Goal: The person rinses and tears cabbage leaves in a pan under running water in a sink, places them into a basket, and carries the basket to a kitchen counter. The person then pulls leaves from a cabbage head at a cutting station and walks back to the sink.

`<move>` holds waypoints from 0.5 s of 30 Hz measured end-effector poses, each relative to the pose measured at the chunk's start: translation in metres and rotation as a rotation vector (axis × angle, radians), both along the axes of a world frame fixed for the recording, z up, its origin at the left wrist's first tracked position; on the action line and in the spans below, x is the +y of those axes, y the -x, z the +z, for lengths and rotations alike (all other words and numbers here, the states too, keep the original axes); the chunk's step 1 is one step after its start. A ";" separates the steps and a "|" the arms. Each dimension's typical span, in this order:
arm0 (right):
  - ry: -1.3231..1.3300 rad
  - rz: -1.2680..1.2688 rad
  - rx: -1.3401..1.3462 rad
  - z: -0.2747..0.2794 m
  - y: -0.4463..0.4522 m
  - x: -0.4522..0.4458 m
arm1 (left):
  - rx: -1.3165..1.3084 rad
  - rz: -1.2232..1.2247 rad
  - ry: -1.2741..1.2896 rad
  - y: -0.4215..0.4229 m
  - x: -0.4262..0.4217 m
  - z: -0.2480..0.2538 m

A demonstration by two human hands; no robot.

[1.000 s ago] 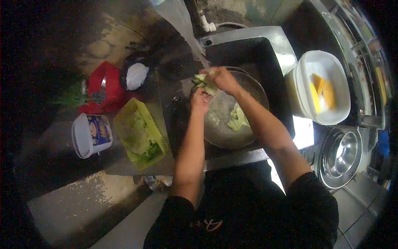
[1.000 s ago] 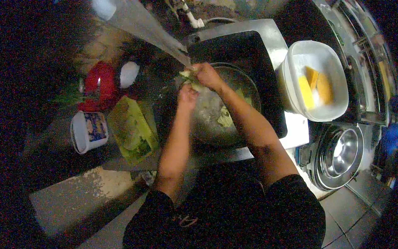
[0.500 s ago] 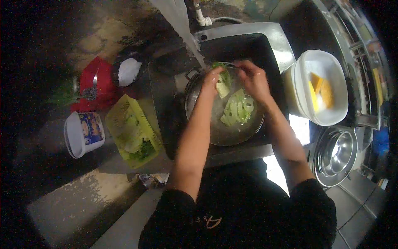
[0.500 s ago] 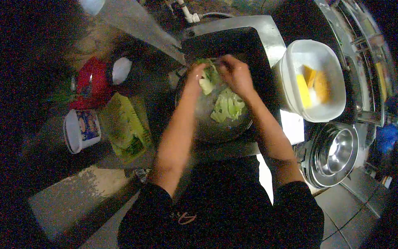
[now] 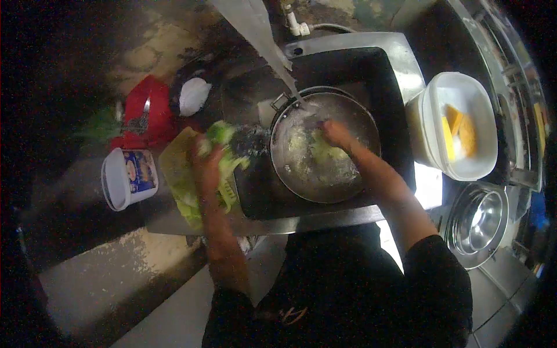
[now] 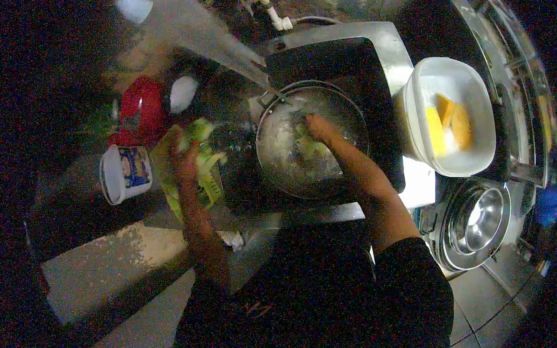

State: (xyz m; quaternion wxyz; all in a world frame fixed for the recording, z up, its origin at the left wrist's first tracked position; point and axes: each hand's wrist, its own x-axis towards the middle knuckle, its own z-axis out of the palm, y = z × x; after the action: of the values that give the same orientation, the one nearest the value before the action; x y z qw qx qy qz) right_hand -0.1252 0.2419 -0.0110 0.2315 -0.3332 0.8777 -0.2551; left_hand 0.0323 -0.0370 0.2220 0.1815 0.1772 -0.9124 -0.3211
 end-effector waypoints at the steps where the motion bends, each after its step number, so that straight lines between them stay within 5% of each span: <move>1: 0.098 0.040 0.040 -0.013 0.013 -0.015 | 0.021 0.039 0.401 -0.024 -0.021 0.019; 3: 0.094 0.097 0.052 0.003 0.040 -0.038 | -0.192 0.300 0.139 -0.053 -0.019 0.060; 7: 0.157 0.065 0.176 0.065 0.062 -0.062 | -0.343 0.355 0.734 -0.131 -0.091 -0.013; 9: 0.197 0.048 0.246 0.071 0.061 -0.065 | -0.343 0.348 0.524 -0.120 -0.058 0.024; 12: 0.212 0.023 0.281 0.111 0.055 -0.062 | -0.186 0.490 0.726 -0.110 -0.046 0.010; 15: 0.333 -0.047 0.217 0.130 0.049 -0.061 | 0.186 0.305 0.808 -0.073 -0.023 -0.003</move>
State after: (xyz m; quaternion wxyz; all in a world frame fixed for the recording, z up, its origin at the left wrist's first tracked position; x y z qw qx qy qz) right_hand -0.1746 0.1810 0.1188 0.0712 -0.3717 0.8508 -0.3647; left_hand 0.1053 -0.0601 0.2194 0.3631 0.1952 -0.9078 0.0773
